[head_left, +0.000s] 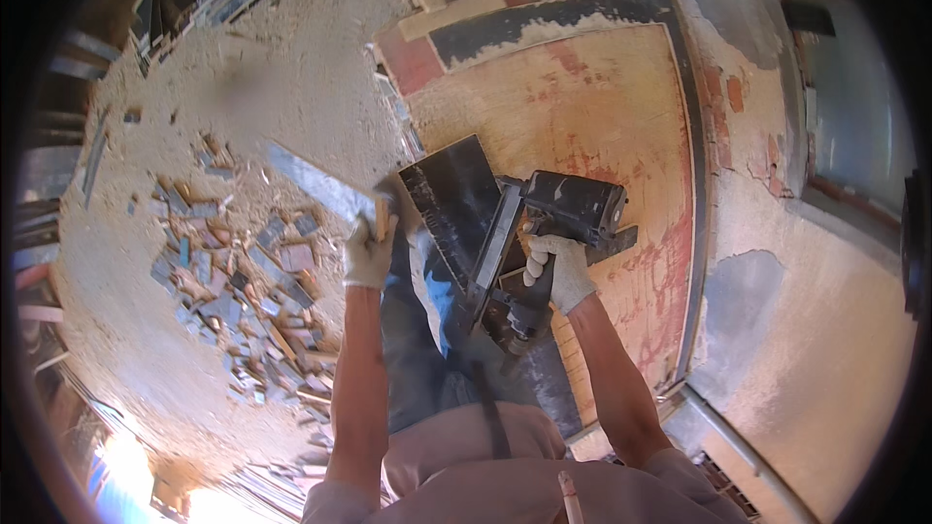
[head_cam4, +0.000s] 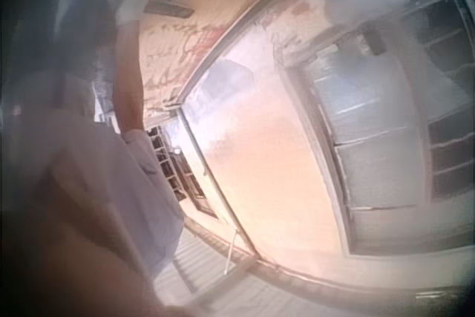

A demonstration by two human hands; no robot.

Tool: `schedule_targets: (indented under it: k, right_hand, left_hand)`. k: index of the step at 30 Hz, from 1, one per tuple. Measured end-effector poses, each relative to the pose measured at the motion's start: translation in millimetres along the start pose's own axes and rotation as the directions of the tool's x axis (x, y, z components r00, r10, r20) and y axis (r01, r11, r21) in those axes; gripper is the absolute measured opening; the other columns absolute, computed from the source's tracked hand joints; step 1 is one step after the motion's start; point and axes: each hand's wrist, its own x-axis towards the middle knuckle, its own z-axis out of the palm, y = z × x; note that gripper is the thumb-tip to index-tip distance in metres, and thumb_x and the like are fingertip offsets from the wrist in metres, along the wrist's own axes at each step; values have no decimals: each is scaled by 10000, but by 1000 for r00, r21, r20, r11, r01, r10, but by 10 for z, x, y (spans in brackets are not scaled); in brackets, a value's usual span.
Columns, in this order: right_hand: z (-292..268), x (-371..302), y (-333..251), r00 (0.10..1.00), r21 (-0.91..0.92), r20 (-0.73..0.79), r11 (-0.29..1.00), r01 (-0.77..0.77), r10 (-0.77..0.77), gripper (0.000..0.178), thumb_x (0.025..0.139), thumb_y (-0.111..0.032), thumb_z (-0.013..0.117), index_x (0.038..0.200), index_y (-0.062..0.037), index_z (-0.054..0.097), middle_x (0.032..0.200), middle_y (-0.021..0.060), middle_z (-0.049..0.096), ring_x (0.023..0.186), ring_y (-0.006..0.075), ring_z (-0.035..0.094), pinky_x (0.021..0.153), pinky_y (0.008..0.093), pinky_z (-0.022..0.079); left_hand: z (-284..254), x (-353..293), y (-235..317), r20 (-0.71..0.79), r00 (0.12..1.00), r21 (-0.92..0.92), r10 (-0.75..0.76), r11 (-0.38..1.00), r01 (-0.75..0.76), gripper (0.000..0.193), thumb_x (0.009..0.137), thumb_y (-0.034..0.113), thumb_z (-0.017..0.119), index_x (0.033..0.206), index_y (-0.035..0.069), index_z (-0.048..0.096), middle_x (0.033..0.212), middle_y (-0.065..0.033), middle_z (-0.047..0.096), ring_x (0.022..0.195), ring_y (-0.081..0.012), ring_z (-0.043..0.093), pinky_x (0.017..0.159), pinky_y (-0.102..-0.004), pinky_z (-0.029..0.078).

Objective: The person assembles a wooden frame by positioning thin wooden strips and securing them with a nail gun. They repeatedly pick up strips, align them on a workbench, and fasten them in place. The person also moves debris and adjusts the frame orientation during the process.

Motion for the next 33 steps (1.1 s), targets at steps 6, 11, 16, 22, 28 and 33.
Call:
schedule_targets:
  k: [6,11,16,22,28,33]
  right_hand:
    - [166,-205,-325,998,-308,-43,949,-63,52,229,900,-77,615,1114,-5,658,614,18,450,474,180,480,471,367,439]
    - [-532,-108,-592,965,-950,245,224,220,90,278,1042,-211,572,1256,-41,616,1138,99,643,985,172,634,840,357,544]
    - [-285,175,-957,805,-271,508,944,-188,307,491,1046,-158,471,1529,-67,457,1523,96,515,1344,244,540,1126,381,449]
    - [234,541,-1005,749,-738,626,-147,659,218,554,951,-135,559,1493,-50,481,1381,177,618,1247,314,620,1039,392,503]
    - [633,580,-1074,647,-443,704,-529,723,294,593,893,-247,665,1431,-40,527,1303,203,646,1165,375,650,952,439,538]
    - [902,506,-1119,624,-454,727,-482,749,286,687,824,-443,729,1351,-34,565,1227,205,674,1085,393,677,889,456,553]
  left_hand:
    - [-170,603,-485,18,975,-389,-222,897,211,351,1101,282,469,1310,25,585,1294,-145,653,1225,-301,614,1069,-494,509]
    - [158,481,-727,232,925,-238,-300,905,353,388,1101,339,454,1293,53,633,1260,-109,706,1178,-288,669,1080,-476,503]
    - [232,428,-746,346,877,-284,-333,854,436,393,1103,313,451,1344,39,597,1308,-135,678,1222,-307,643,1102,-496,480]
    - [404,327,-760,225,910,-285,-349,869,404,396,1100,321,456,1316,22,598,1245,-144,698,1162,-298,674,1071,-470,514]
    - [358,382,-869,220,923,-313,-316,873,373,364,1107,302,445,1276,23,609,1209,-146,703,1104,-291,689,1029,-453,537]
    - [299,446,-929,168,921,-345,-353,854,390,340,1106,273,448,1267,25,616,1191,-147,711,1097,-302,692,1019,-443,541]
